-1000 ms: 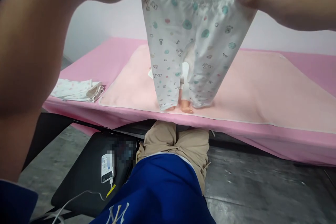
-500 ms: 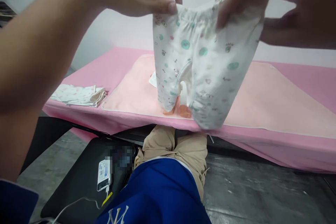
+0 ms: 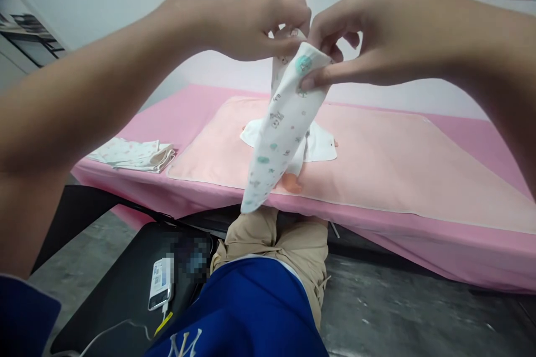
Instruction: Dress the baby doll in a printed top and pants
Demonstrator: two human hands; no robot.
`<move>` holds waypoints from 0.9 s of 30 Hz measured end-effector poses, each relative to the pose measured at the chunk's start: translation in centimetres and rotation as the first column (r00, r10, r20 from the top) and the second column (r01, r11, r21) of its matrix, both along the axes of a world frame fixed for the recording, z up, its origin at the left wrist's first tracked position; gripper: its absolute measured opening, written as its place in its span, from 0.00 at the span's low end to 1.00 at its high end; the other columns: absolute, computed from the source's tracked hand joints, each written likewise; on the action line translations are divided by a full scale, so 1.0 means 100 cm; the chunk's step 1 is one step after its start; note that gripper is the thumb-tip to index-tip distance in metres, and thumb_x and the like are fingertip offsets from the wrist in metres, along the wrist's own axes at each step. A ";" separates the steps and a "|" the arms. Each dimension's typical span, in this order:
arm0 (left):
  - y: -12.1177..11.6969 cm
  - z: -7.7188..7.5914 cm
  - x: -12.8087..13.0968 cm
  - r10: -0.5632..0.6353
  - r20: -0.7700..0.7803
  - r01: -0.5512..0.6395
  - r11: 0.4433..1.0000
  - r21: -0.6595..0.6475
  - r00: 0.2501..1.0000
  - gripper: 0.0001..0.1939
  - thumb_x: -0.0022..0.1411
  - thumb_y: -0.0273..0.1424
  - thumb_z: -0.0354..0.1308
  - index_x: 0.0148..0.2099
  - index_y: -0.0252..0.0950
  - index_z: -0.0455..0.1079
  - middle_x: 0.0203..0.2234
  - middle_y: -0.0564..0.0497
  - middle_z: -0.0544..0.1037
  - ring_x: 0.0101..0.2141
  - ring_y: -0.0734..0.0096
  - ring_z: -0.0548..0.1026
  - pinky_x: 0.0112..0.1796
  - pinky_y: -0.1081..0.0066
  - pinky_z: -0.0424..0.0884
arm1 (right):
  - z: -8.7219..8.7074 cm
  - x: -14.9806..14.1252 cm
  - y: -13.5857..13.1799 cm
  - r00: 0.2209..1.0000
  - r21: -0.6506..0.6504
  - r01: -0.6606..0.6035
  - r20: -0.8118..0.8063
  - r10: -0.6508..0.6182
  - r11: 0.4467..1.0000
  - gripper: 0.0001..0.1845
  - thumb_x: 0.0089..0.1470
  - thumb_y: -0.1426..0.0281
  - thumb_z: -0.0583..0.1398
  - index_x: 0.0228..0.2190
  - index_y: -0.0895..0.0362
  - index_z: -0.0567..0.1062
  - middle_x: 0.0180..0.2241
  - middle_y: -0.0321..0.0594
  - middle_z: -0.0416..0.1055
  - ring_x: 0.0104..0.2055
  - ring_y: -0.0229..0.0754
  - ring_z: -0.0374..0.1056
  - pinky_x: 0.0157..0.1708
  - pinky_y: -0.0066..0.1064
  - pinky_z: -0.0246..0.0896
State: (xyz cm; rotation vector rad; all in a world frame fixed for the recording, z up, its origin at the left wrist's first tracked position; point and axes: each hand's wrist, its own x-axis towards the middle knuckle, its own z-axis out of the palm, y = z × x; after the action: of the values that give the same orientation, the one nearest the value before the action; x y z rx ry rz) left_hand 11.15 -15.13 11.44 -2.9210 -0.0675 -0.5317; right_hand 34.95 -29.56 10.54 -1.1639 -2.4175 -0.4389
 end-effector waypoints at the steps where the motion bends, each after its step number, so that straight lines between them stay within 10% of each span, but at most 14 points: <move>1: -0.004 -0.001 0.000 0.049 0.020 -0.048 0.998 -0.028 0.999 0.14 0.78 0.37 0.53 0.46 0.31 0.73 0.38 0.49 0.70 0.35 0.77 0.63 0.40 0.69 0.56 | 0.001 -0.002 0.000 1.000 0.046 0.002 0.018 -0.003 0.999 0.13 0.57 0.56 0.75 0.41 0.48 0.89 0.27 0.23 0.66 0.32 0.24 0.57 0.31 0.26 0.51; 11: -0.011 -0.005 0.004 -0.009 0.203 0.087 0.920 -0.382 0.979 0.05 0.67 0.27 0.63 0.40 0.30 0.72 0.31 0.53 0.65 0.34 0.80 0.61 0.36 0.71 0.50 | 0.012 -0.020 0.002 0.961 0.007 0.157 -0.231 -0.151 0.988 0.30 0.52 0.46 0.75 0.38 0.61 0.88 0.25 0.25 0.65 0.31 0.25 0.55 0.27 0.26 0.45; 19: -0.006 -0.008 0.004 -0.032 0.327 0.152 0.925 -0.348 0.944 0.13 0.68 0.29 0.63 0.34 0.34 0.63 0.30 0.55 0.59 0.35 0.81 0.57 0.36 0.72 0.48 | 0.011 -0.014 0.013 0.957 -0.021 0.049 -0.284 -0.053 0.999 0.36 0.54 0.41 0.72 0.47 0.61 0.88 0.34 0.29 0.73 0.36 0.30 0.61 0.31 0.30 0.51; 23: -0.004 -0.014 0.005 -0.062 0.384 0.272 0.807 -0.524 0.921 0.13 0.68 0.28 0.64 0.34 0.33 0.63 0.29 0.55 0.62 0.32 0.82 0.62 0.35 0.74 0.54 | 0.009 -0.027 0.011 0.927 -0.006 0.122 -0.358 -0.116 0.993 0.36 0.54 0.44 0.73 0.47 0.63 0.89 0.32 0.30 0.74 0.35 0.30 0.62 0.33 0.31 0.52; 27: -0.010 -0.015 -0.002 -0.004 0.293 0.235 0.609 -0.757 0.956 0.32 0.83 0.50 0.47 0.47 0.26 0.79 0.42 0.38 0.82 0.41 0.62 0.81 0.41 0.65 0.73 | 0.006 -0.035 0.019 0.875 0.014 0.227 -0.442 -0.198 0.974 0.28 0.53 0.50 0.77 0.43 0.61 0.90 0.29 0.34 0.74 0.32 0.31 0.61 0.30 0.30 0.51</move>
State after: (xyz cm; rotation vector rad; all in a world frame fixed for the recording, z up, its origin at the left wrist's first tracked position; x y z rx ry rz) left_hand 10.94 -16.16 9.93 -3.7031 -0.1811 -1.1868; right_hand 31.49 -27.62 11.19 -1.3415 -1.8843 -0.2793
